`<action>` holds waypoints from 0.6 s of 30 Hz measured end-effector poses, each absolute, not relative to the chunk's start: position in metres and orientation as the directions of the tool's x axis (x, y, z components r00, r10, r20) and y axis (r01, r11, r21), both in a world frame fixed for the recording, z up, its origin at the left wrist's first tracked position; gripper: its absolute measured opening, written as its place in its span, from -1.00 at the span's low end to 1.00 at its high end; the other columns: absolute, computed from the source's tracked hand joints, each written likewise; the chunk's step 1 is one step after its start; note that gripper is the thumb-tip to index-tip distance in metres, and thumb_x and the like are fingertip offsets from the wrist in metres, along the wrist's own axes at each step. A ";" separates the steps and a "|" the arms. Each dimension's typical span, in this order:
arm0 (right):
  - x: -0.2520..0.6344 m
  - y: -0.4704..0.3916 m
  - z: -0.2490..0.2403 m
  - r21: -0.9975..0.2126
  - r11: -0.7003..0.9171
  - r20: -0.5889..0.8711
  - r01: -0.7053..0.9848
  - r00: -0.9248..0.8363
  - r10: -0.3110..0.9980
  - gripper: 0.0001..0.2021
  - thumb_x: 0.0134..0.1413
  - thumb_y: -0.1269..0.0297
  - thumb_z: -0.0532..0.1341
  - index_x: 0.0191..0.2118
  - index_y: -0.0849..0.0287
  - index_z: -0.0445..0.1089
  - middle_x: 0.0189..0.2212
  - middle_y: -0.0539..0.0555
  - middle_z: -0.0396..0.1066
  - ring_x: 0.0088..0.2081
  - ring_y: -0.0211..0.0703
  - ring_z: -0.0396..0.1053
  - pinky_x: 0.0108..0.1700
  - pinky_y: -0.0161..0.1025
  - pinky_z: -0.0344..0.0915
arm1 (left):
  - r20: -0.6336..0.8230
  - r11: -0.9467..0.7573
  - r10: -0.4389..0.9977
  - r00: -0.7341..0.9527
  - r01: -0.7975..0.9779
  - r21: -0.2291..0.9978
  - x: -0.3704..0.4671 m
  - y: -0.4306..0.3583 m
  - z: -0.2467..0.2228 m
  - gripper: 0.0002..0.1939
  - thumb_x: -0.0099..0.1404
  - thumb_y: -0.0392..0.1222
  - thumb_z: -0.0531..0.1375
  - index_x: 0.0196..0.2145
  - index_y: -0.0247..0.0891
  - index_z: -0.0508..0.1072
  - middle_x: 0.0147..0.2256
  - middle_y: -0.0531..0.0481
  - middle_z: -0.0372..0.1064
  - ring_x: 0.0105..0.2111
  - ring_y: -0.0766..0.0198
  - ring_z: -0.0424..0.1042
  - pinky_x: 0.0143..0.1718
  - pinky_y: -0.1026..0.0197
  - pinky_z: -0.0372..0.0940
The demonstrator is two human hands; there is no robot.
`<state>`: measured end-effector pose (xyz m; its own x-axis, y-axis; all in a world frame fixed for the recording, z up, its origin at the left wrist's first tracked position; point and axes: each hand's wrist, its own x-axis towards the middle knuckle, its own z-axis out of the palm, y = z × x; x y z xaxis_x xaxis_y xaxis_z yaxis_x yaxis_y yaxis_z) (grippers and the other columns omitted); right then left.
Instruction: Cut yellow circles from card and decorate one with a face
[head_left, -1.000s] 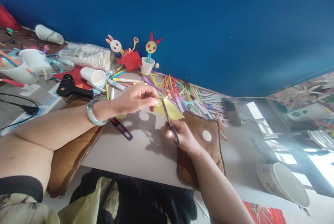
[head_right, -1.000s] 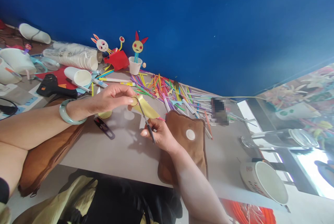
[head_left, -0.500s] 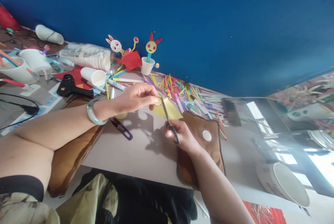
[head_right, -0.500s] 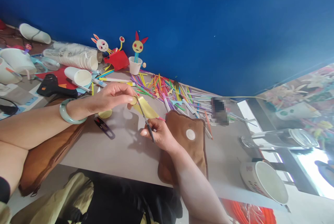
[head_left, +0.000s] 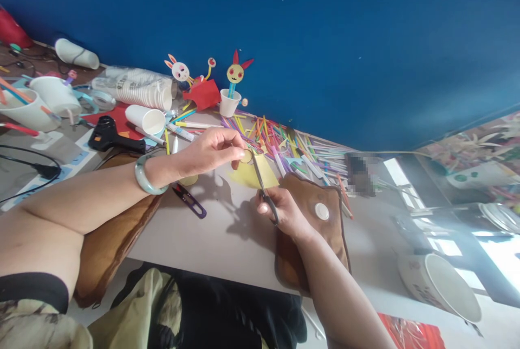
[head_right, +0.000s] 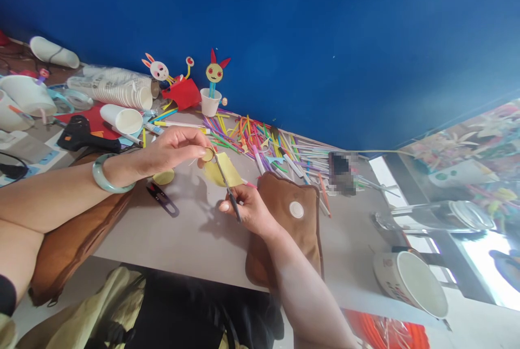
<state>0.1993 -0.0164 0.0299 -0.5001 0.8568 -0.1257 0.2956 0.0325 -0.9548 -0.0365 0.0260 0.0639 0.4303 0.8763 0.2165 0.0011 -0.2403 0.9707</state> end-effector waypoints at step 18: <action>0.198 -0.017 0.031 -0.953 0.056 -0.099 0.298 -0.480 0.872 -0.40 -0.26 -0.33 0.33 -0.60 0.18 0.22 -0.62 -0.07 0.15 -0.54 -0.33 0.03 -0.50 -0.31 -0.04 | 0.246 -0.303 0.838 0.487 0.041 0.952 -0.037 0.028 0.060 -0.83 0.24 -0.12 0.24 -0.32 -0.30 0.50 -0.44 0.00 0.43 -0.43 0.34 0.42 -0.38 0.30 0.32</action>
